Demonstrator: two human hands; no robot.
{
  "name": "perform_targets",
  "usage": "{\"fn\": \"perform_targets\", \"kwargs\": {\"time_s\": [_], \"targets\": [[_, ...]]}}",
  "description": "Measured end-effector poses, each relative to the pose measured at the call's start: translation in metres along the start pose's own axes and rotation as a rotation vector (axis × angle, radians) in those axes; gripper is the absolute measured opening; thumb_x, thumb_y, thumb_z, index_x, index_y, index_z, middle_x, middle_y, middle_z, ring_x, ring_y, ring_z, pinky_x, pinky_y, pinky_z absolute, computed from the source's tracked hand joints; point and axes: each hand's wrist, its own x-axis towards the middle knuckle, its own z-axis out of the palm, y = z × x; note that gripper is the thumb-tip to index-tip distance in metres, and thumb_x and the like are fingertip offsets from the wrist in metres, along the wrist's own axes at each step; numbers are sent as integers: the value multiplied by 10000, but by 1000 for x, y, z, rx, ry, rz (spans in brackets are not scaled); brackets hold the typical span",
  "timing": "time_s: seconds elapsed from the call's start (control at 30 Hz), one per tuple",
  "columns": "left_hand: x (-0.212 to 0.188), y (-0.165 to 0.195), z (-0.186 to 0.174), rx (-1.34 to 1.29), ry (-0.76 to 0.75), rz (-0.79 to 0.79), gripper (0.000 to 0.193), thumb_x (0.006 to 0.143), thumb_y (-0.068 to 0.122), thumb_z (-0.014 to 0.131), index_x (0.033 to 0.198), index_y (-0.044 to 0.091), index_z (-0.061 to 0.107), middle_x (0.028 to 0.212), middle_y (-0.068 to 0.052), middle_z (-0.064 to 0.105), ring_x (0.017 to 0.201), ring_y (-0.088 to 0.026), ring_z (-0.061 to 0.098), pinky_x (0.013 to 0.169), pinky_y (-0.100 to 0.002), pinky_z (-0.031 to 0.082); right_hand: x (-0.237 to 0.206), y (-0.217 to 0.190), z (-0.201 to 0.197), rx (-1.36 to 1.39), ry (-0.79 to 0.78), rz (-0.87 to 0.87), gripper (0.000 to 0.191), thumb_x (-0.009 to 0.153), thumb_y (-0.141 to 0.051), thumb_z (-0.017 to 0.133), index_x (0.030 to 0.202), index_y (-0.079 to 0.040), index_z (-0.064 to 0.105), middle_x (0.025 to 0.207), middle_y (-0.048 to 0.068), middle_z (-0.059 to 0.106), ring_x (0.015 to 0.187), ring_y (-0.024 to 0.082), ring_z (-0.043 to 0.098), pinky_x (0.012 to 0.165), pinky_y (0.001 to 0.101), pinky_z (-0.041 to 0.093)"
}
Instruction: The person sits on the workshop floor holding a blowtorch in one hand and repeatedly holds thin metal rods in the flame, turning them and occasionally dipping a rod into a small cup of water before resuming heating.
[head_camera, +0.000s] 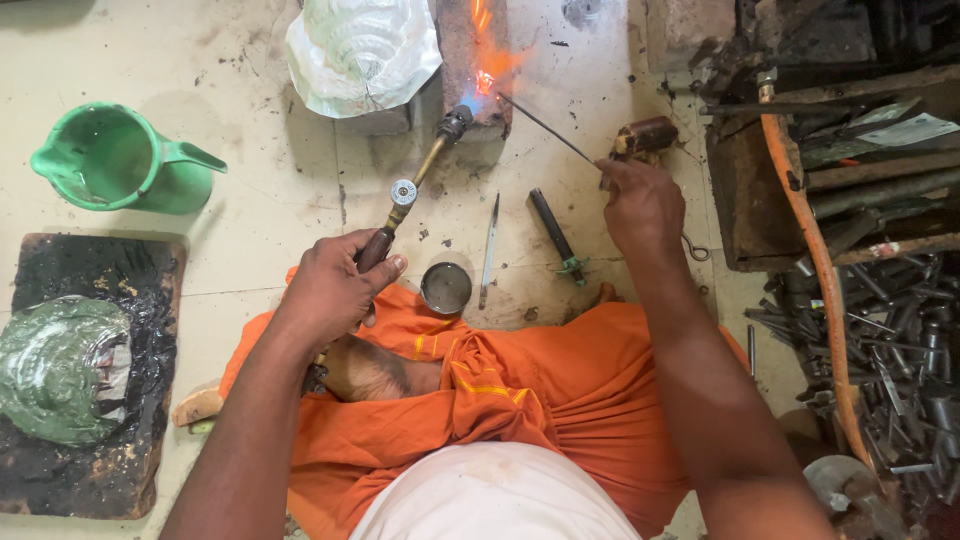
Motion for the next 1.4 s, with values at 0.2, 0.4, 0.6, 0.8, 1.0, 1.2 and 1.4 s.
{"fn": "perform_targets", "kwargs": {"time_s": [0.2,0.4,0.6,0.8,1.0,1.2,1.4], "targets": [[2,1,1,1,3,-6,297,937,263,713,793,55,556,548,-6,497,417,-101,529,405,-321,435,7,-1,7,111,-67,62,377,868,35,639,1155,-162,784,953,66,747,862,282,708,773,420,559],[4,1,1,-18,4,-23,306,942,259,719,820,25,564,562,-1,490,427,-100,527,403,-321,422,12,-4,7,191,-71,32,351,896,45,635,1179,-112,770,963,87,757,870,278,723,781,401,564],[4,1,1,-31,15,-39,185,919,257,717,896,85,654,554,0,503,417,-103,524,403,-315,421,12,-7,8,198,-31,20,346,893,42,653,1171,-123,778,953,82,760,869,271,726,782,395,566],[4,0,0,-15,18,-33,230,927,259,720,852,61,629,554,-8,509,420,-106,531,407,-317,422,20,-14,14,126,-59,83,358,885,30,665,1156,-169,787,946,54,766,829,248,722,736,392,558],[1,-4,0,-26,19,-13,265,930,258,725,853,32,611,561,-9,491,422,-104,527,404,-323,414,7,-14,9,97,34,-57,336,898,24,692,1164,-157,791,938,66,753,842,256,714,761,395,563],[1,-4,-1,6,22,-24,222,923,261,717,846,74,626,548,-9,501,411,-106,534,409,-321,419,-8,-22,11,90,48,-60,309,881,3,715,1118,-173,809,891,81,736,775,273,698,710,386,560],[-2,-6,-2,-3,12,-38,266,931,261,722,831,43,606,552,-8,497,414,-105,532,408,-323,420,-7,-26,14,23,27,-47,273,910,-22,730,1125,-174,805,889,95,729,759,281,688,696,409,546]]}}
